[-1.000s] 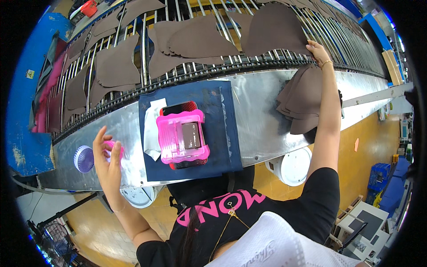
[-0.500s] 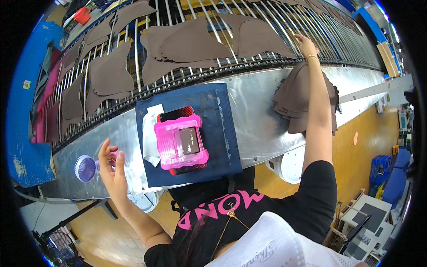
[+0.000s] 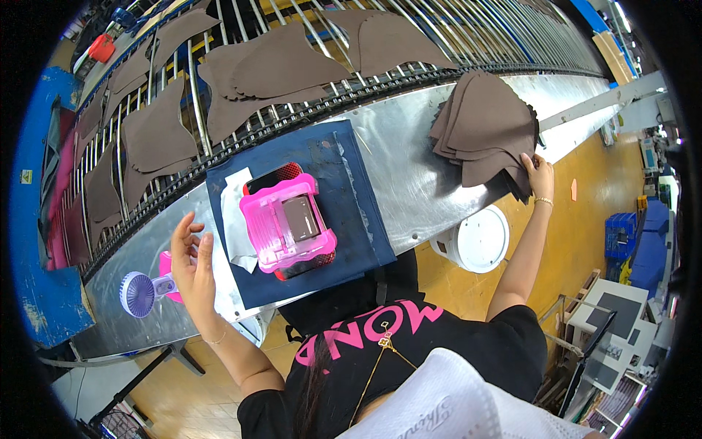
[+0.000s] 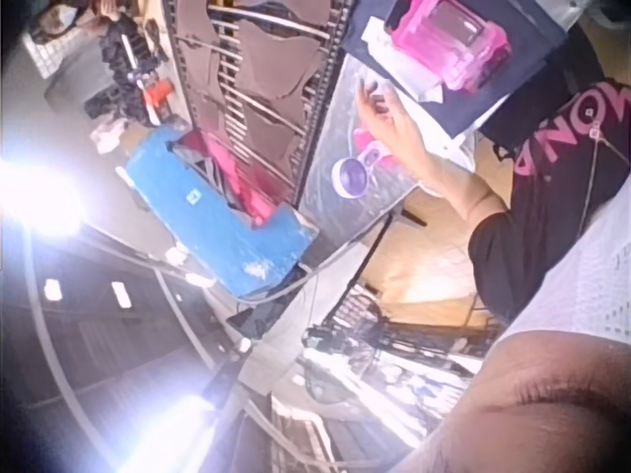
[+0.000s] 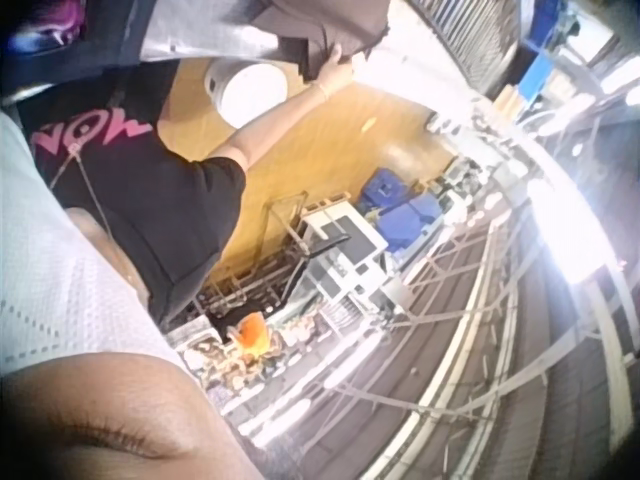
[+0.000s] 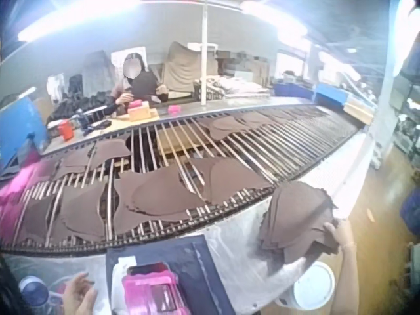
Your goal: The person picks up brown fabric pieces from a stack and places them one by one onto a moving conveyor belt. The person handles the pieces by hand and positions them on the belt as it moves.
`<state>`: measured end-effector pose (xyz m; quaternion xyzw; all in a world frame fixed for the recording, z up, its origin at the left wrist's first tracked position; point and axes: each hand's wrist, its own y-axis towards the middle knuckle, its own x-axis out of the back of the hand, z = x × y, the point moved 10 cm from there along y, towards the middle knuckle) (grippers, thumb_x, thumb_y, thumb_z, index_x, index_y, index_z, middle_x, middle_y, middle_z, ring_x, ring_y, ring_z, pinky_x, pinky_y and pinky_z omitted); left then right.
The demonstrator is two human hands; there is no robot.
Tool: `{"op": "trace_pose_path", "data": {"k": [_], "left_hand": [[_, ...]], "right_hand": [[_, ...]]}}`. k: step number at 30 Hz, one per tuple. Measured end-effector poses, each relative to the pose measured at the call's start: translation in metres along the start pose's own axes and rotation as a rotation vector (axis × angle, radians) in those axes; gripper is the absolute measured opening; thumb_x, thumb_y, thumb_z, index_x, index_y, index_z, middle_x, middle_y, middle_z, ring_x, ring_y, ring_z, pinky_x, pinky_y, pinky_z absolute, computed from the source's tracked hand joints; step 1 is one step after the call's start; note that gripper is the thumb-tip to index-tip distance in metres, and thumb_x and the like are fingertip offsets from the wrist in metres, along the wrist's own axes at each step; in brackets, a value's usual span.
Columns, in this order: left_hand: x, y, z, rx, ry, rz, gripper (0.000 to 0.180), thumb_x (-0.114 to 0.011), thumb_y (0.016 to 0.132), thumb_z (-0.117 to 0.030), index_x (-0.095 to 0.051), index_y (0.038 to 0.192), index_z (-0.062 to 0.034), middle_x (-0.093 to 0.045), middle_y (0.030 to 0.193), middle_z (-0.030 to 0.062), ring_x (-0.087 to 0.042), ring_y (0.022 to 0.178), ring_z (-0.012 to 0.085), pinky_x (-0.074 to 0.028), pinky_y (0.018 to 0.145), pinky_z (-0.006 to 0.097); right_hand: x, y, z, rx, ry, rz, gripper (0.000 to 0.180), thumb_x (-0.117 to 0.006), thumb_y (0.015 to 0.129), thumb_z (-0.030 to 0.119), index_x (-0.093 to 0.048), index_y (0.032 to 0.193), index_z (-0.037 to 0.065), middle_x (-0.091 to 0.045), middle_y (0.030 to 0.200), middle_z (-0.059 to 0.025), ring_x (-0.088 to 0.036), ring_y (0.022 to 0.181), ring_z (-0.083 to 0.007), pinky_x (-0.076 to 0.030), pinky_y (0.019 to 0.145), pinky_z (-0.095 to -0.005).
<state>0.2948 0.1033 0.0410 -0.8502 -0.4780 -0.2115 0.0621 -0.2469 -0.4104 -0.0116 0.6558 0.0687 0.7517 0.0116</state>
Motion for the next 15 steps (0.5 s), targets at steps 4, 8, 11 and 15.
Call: {"op": "trace_pose_path", "data": {"k": [4,8,11,15], "left_hand": [[-0.006,0.0,-0.015,-0.069,0.052,0.001,0.039,-0.066,0.087,-0.015,-0.056,0.124,-0.0083,-0.06,0.101,0.0032,-0.047,0.078,0.0085,-0.037,0.071,0.023],[-0.005,-0.006,-0.024,-0.073,0.078,0.0,0.037,-0.067,0.086,-0.016,-0.058,0.122,-0.0078,-0.06,0.1,0.0036,-0.047,0.078,0.0092,-0.037,0.071,0.024],[-0.004,-0.006,-0.038,-0.117,0.132,0.022,0.035,-0.067,0.085,-0.014,-0.06,0.119,-0.0071,-0.06,0.098,0.004,-0.048,0.079,0.0105,-0.037,0.071,0.025],[-0.019,0.002,-0.072,-0.251,0.142,0.051,0.035,-0.068,0.082,-0.011,-0.061,0.115,-0.0063,-0.06,0.098,0.0049,-0.05,0.079,0.0126,-0.038,0.07,0.026]], "right_hand": [[0.018,0.008,0.0,-0.001,-0.077,0.025,0.064,-0.068,0.078,0.049,-0.06,0.111,-0.005,-0.063,0.106,-0.0233,-0.059,0.104,-0.0351,-0.047,0.088,-0.0408],[0.043,0.013,0.021,0.045,-0.144,-0.055,0.04,-0.065,0.084,0.035,-0.06,0.107,0.001,-0.066,0.094,-0.0199,-0.065,0.083,-0.033,-0.048,0.079,-0.0424],[0.096,-0.004,0.076,0.035,-0.012,-0.043,0.026,-0.058,0.09,0.026,-0.059,0.108,0.007,-0.066,0.079,-0.0183,-0.064,0.061,-0.0293,-0.049,0.068,-0.042],[0.178,-0.052,0.15,0.309,0.351,-0.231,0.021,-0.056,0.093,0.022,-0.059,0.109,0.009,-0.062,0.07,-0.0117,-0.056,0.046,-0.0137,-0.045,0.049,-0.0297]]}}
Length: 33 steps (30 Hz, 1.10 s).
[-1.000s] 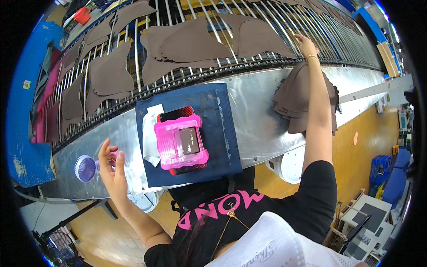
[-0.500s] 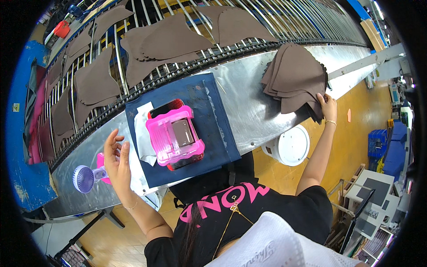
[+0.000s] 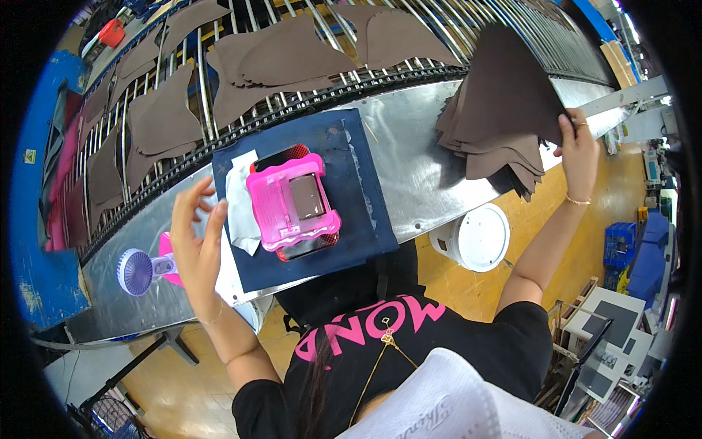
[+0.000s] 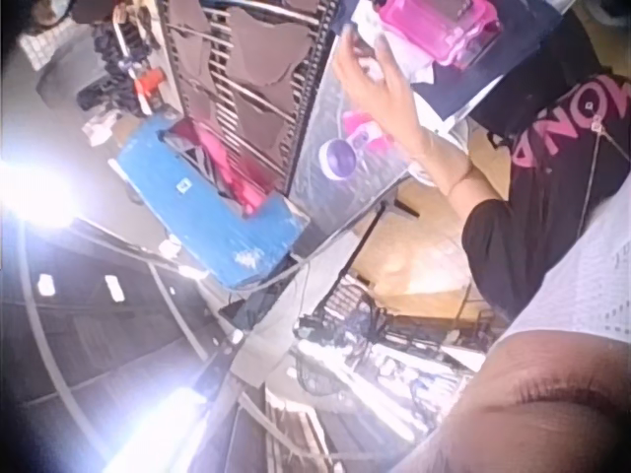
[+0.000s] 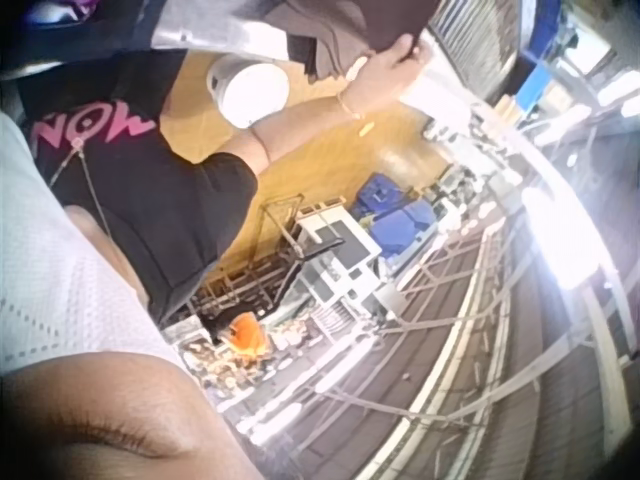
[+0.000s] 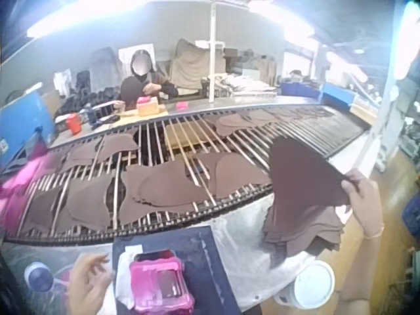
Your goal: The person picks up brown fabric pieces from a stack and places them one by one onto a moving conveyor belt. The person handles the pieces by hand and positions them on the belt as it moves.
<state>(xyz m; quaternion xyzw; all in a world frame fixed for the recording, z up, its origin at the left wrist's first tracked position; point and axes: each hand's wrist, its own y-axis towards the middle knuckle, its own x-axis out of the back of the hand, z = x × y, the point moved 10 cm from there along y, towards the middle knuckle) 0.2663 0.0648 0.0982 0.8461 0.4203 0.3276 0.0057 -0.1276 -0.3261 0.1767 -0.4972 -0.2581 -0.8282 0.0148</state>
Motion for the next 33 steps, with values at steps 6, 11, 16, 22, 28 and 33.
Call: {"op": "trace_pose_path", "data": {"k": [6,11,16,22,28,33], "left_hand": [[-0.038,0.038,-0.031,-0.164,-0.237,-0.042,0.058,-0.073,0.078,-0.016,-0.051,0.132,-0.0071,-0.049,0.123,0.0102,-0.053,0.107,0.0209,-0.044,0.09,0.033],[-0.029,0.041,-0.002,0.058,-0.695,0.041,0.038,-0.062,0.091,-0.018,-0.051,0.123,0.0008,-0.058,0.111,0.0093,-0.063,0.087,0.0154,-0.051,0.059,0.022],[0.068,0.007,0.022,0.08,-0.364,-0.318,0.018,-0.062,0.091,-0.02,-0.06,0.089,-0.0025,-0.055,0.06,0.0035,-0.049,0.045,0.0077,-0.033,0.04,0.02],[0.143,-0.022,0.019,0.061,-0.003,-0.472,0.024,-0.067,0.088,-0.02,-0.066,0.101,-0.0006,-0.054,0.059,-0.0009,-0.046,0.048,0.0048,-0.031,0.045,0.018],[0.14,-0.036,0.043,0.145,0.022,-0.5,0.026,-0.07,0.086,-0.017,-0.066,0.105,0.0004,-0.051,0.057,-0.0013,-0.041,0.049,0.0033,-0.029,0.045,0.019],[0.076,-0.024,0.055,0.178,-0.052,-0.255,0.02,-0.067,0.086,-0.01,-0.064,0.1,0.0037,-0.056,0.066,0.0022,-0.046,0.056,0.0068,-0.034,0.049,0.023]], "right_hand": [[0.015,-0.027,0.105,0.149,0.801,-0.003,0.027,-0.059,0.094,0.022,-0.054,0.113,0.003,-0.064,0.085,-0.0066,-0.058,0.057,-0.0073,-0.046,0.045,-0.0166],[-0.055,-0.07,0.176,0.169,1.356,0.203,0.028,-0.055,0.095,0.014,-0.044,0.117,0.002,-0.062,0.094,-0.012,-0.064,0.067,-0.0145,-0.055,0.049,-0.0235],[-0.12,-0.11,0.231,0.486,0.954,0.319,0.02,-0.073,0.081,0.013,-0.057,0.082,0.001,-0.056,0.075,-0.0054,-0.048,0.065,-0.0135,-0.043,0.058,-0.0247],[-0.14,-0.151,0.293,0.807,0.936,0.276,0.022,-0.081,0.067,0.018,-0.065,0.074,0.005,-0.06,0.063,-0.0049,-0.053,0.061,-0.0204,-0.045,0.066,-0.0318],[-0.133,-0.161,0.293,0.942,0.832,0.224,0.018,-0.08,0.067,0.016,-0.065,0.073,0.007,-0.058,0.06,-0.0032,-0.052,0.055,-0.0194,-0.039,0.078,-0.0347],[-0.129,-0.157,0.248,0.915,0.713,0.197,0.024,-0.081,0.065,0.01,-0.057,0.066,0.009,-0.054,0.058,-0.0024,-0.052,0.054,-0.0181,-0.039,0.079,-0.0361]]}}
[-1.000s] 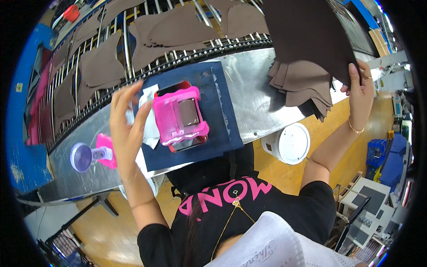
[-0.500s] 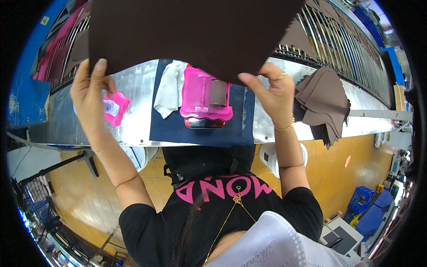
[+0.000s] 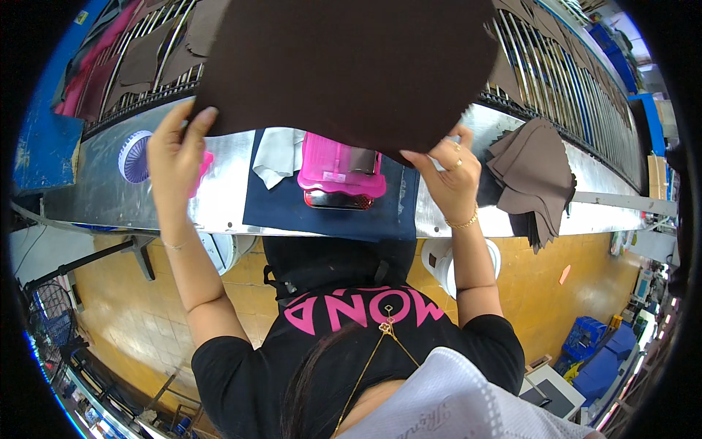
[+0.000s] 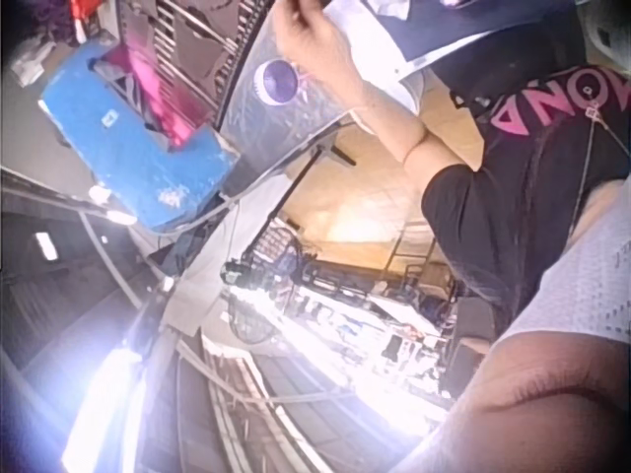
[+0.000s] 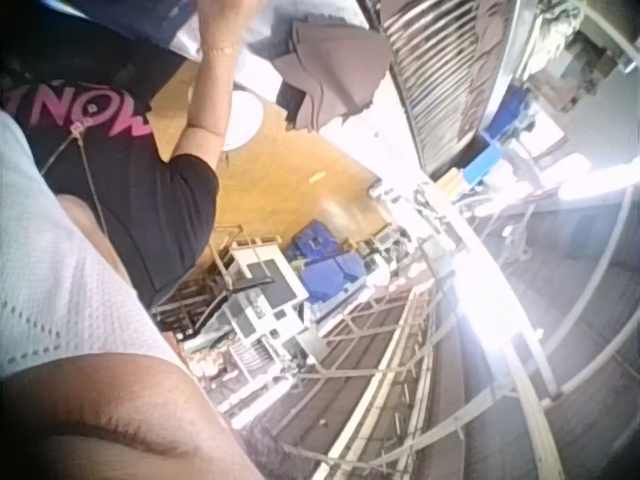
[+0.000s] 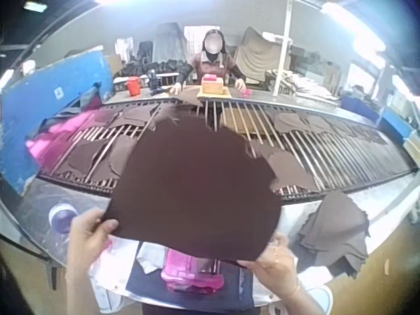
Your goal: The person picks up brown fabric pieces from a stack and places them one by one onto a moving conveyor belt. The person handles the pieces by hand and positions them on the belt as it moves.
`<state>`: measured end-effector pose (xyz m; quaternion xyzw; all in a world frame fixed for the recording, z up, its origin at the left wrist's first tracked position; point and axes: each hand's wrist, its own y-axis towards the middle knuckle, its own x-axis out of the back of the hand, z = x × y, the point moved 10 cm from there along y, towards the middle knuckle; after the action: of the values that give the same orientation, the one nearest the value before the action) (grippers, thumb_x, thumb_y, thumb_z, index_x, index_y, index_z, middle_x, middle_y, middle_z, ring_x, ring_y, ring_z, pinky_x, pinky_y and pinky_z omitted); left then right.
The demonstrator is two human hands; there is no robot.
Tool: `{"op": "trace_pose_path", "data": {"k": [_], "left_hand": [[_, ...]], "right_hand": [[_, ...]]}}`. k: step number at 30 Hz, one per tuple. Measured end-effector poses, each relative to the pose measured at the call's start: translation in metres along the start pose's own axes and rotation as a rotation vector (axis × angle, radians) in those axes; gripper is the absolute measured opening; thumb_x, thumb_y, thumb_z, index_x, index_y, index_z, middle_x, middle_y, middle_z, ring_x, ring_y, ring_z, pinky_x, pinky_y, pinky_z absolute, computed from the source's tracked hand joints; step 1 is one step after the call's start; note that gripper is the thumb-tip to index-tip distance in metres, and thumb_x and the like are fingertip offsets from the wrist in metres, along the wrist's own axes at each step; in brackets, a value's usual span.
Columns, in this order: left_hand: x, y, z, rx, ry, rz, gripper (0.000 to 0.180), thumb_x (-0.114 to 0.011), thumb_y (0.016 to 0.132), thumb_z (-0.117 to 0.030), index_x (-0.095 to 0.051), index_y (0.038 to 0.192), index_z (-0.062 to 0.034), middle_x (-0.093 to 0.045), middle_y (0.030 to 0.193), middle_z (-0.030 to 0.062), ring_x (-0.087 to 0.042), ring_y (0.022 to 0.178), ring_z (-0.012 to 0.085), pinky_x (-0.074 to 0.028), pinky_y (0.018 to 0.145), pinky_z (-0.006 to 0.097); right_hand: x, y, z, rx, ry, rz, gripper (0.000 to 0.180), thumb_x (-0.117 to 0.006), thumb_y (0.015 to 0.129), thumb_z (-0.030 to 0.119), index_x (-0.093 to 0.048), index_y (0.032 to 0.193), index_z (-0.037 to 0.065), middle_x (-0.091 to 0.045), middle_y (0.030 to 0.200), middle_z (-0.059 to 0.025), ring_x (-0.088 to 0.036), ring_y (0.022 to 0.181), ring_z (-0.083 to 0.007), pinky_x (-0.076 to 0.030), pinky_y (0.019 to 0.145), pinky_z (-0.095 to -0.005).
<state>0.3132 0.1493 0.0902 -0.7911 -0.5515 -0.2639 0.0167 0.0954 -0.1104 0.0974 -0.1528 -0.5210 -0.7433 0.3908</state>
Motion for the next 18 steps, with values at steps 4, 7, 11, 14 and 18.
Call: {"op": "trace_pose_path", "data": {"k": [4,7,11,14,18], "left_hand": [[-0.058,-0.003,-0.037,-0.189,0.153,0.185,0.013,-0.067,0.081,-0.005,-0.064,0.09,0.0035,-0.058,0.071,0.0086,-0.051,0.06,0.0161,-0.04,0.056,0.03],[-0.092,-0.008,-0.057,-0.312,0.197,0.297,0.012,-0.068,0.078,-0.006,-0.066,0.088,0.001,-0.055,0.07,0.0114,-0.055,0.061,0.0251,-0.042,0.056,0.031],[-0.13,-0.023,-0.09,-0.497,0.142,0.386,0.014,-0.071,0.075,-0.006,-0.067,0.087,-0.0007,-0.055,0.073,0.0096,-0.055,0.061,0.0241,-0.042,0.056,0.031],[-0.156,-0.035,-0.111,-0.576,0.17,0.495,0.015,-0.074,0.072,-0.01,-0.069,0.085,-0.0051,-0.054,0.076,0.0079,-0.057,0.064,0.0238,-0.045,0.057,0.033],[-0.19,-0.049,-0.141,-0.774,0.283,0.582,0.013,-0.075,0.068,-0.016,-0.069,0.075,-0.0077,-0.048,0.082,0.006,-0.056,0.074,0.0226,-0.046,0.056,0.036]], "right_hand": [[0.02,-0.039,-0.029,-0.171,-0.057,0.056,0.012,-0.079,0.069,0.007,-0.067,0.072,0.005,-0.062,0.065,-0.0066,-0.059,0.059,-0.0201,-0.042,0.079,-0.035],[0.025,-0.103,-0.082,-0.624,0.059,0.148,0.007,-0.075,0.073,0.004,-0.073,0.079,0.002,-0.068,0.072,-0.0088,-0.063,0.065,-0.0194,-0.046,0.07,-0.0307],[0.066,-0.141,-0.097,-0.72,0.144,-0.02,0.008,-0.073,0.074,0.002,-0.073,0.081,0.0,-0.07,0.076,-0.0064,-0.063,0.068,-0.0139,-0.048,0.064,-0.0255],[0.117,-0.172,-0.115,-0.77,0.071,-0.096,0.009,-0.074,0.074,-0.001,-0.065,0.074,-0.001,-0.063,0.068,-0.0026,-0.055,0.065,-0.0075,-0.042,0.061,-0.0222],[0.17,-0.177,-0.117,-0.843,0.136,-0.183,0.021,-0.071,0.08,-0.002,-0.051,0.073,0.003,-0.046,0.07,0.0042,-0.042,0.065,-0.0054,-0.037,0.059,-0.0192]]}}
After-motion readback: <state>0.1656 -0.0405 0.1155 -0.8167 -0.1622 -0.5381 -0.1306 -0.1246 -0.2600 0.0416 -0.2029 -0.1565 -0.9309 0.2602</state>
